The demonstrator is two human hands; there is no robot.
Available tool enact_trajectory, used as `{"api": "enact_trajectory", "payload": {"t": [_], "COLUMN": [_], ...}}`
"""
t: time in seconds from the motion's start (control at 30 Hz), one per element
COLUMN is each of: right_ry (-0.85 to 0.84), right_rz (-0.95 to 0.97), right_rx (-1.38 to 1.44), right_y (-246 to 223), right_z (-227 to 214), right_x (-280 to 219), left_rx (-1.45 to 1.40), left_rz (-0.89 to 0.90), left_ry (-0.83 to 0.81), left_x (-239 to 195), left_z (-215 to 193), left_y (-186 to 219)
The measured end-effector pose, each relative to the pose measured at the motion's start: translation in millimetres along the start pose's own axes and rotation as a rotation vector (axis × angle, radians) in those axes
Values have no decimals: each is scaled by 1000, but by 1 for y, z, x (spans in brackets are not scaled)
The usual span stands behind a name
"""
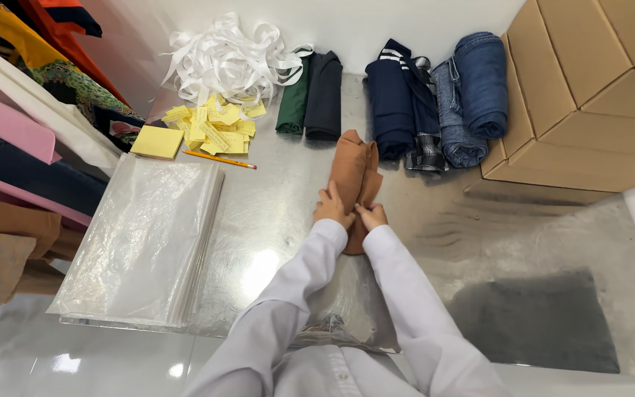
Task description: The person handles plastic bags and then picks up folded brown garments from a table. They unfold the garments, place them on hangers, and hang them on a clothing rack. The process is repeated for multiple items.
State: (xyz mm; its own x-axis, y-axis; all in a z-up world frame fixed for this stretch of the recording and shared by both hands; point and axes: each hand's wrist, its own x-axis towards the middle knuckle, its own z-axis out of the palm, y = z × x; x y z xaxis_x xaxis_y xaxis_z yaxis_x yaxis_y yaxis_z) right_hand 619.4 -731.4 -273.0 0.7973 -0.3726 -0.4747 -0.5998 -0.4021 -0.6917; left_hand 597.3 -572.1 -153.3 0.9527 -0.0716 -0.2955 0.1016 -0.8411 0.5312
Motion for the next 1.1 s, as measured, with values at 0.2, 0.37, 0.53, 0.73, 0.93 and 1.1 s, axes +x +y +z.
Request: {"api": "enact_trajectory", "payload": {"t": [0.2, 0.37, 0.53, 0.73, 0.93, 1.1], "right_ry": [-140, -206, -125, -246, -126, -27], "right_rz": [46, -22, -139, -146, -109, -71], "right_rx": [67, 573, 818, 1263, 1227, 1187], "right_y": [-79, -67, -58, -105, -22, 65], "right_z": [-36, -45, -65, -139, -165, -192], "right_x": [-131, -149, -141, -260, -227, -185], "left_rx": [-609, -807, -781, -504, -30, 298], "left_rz": [-116, -227, -374, -341, -165, 40], "left_ry": [-114, -183, -199, -18, 94, 356], "left_x": [-6, -37, -46, -59, -90, -74], "left_z": [5, 7, 1, -15, -44, -35], "left_y": [-77, -109, -110, -113, -78, -110]}}
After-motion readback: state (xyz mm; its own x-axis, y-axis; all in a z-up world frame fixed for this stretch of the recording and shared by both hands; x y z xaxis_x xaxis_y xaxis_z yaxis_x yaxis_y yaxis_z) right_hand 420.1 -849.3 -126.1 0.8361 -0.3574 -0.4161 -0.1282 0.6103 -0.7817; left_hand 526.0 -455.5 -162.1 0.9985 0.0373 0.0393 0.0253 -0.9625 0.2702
